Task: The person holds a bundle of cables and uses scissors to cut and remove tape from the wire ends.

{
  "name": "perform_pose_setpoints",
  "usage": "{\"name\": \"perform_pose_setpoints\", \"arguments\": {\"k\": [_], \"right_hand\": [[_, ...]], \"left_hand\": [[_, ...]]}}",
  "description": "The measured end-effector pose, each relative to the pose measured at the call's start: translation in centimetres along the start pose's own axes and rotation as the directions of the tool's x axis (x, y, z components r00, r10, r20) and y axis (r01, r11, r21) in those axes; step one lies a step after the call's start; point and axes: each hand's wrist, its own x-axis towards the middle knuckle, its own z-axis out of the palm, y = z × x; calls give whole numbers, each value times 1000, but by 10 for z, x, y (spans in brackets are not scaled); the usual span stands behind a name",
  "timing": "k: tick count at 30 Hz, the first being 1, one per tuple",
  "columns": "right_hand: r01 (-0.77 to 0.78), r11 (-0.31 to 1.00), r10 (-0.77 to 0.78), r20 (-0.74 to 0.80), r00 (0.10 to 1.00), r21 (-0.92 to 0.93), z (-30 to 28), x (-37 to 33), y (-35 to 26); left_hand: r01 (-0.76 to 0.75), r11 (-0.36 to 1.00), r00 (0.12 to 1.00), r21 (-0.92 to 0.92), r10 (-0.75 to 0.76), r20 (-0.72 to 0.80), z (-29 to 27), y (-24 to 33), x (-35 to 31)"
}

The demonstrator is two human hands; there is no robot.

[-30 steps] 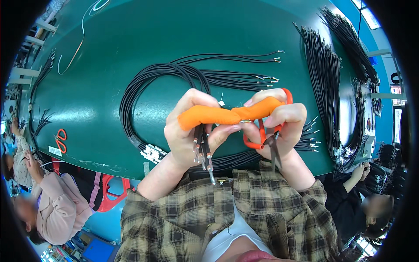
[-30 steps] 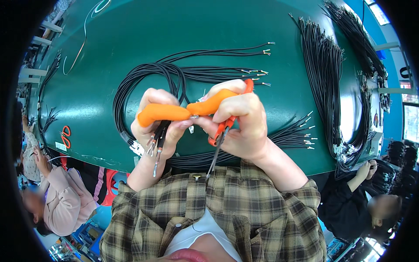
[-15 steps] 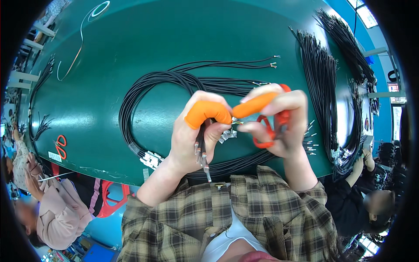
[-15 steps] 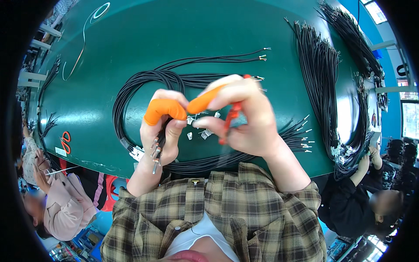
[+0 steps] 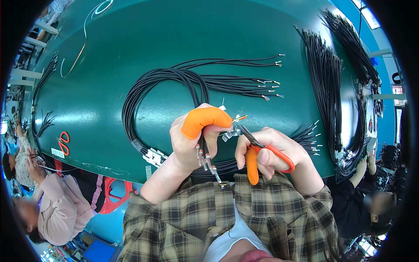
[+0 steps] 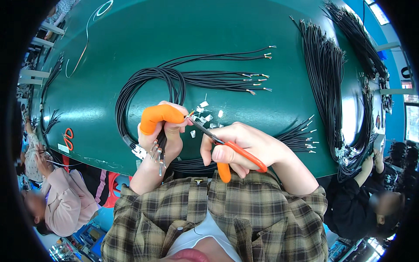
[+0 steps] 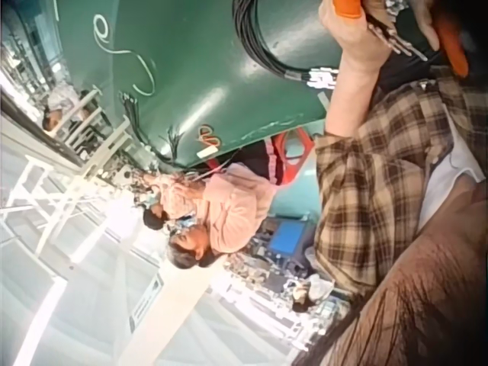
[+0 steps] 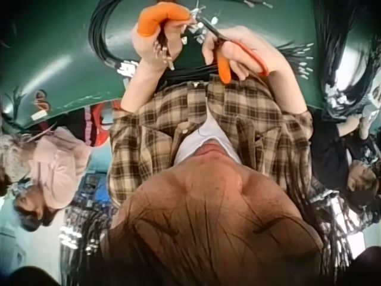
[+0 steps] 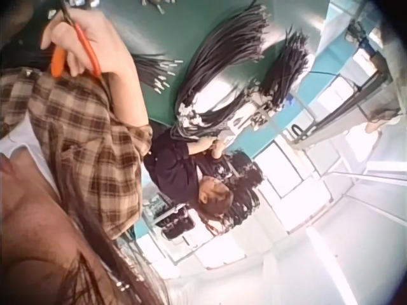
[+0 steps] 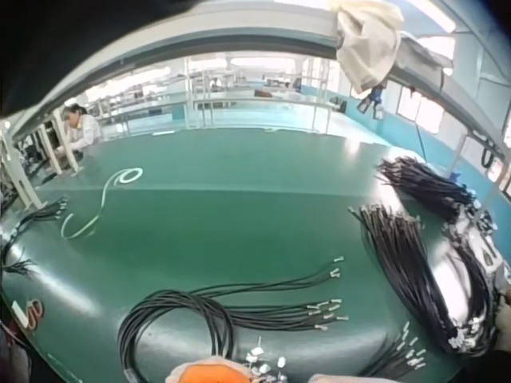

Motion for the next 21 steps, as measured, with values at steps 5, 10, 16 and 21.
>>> {"name": "perform_pose_setpoints", "arguments": {"k": [5,10,16,21], "right_hand": [[12,998,-14,19,1000,65,3,3,0],[25,994,-25,2,1000,102,6,3,-1],[6,976,1,-32,999,216,19,4,0],[3,927,18,-53,998,375,27,3,6]], "left_hand": [[-43,999,999,-17,43,-10,0,-2,-1],[-12,999,1000,-38,12,17,0,-2,-2],[-90,996,995,13,89,41,-1,-4,0],[-167,983,985,73,163,58,0,-4,1]]}}
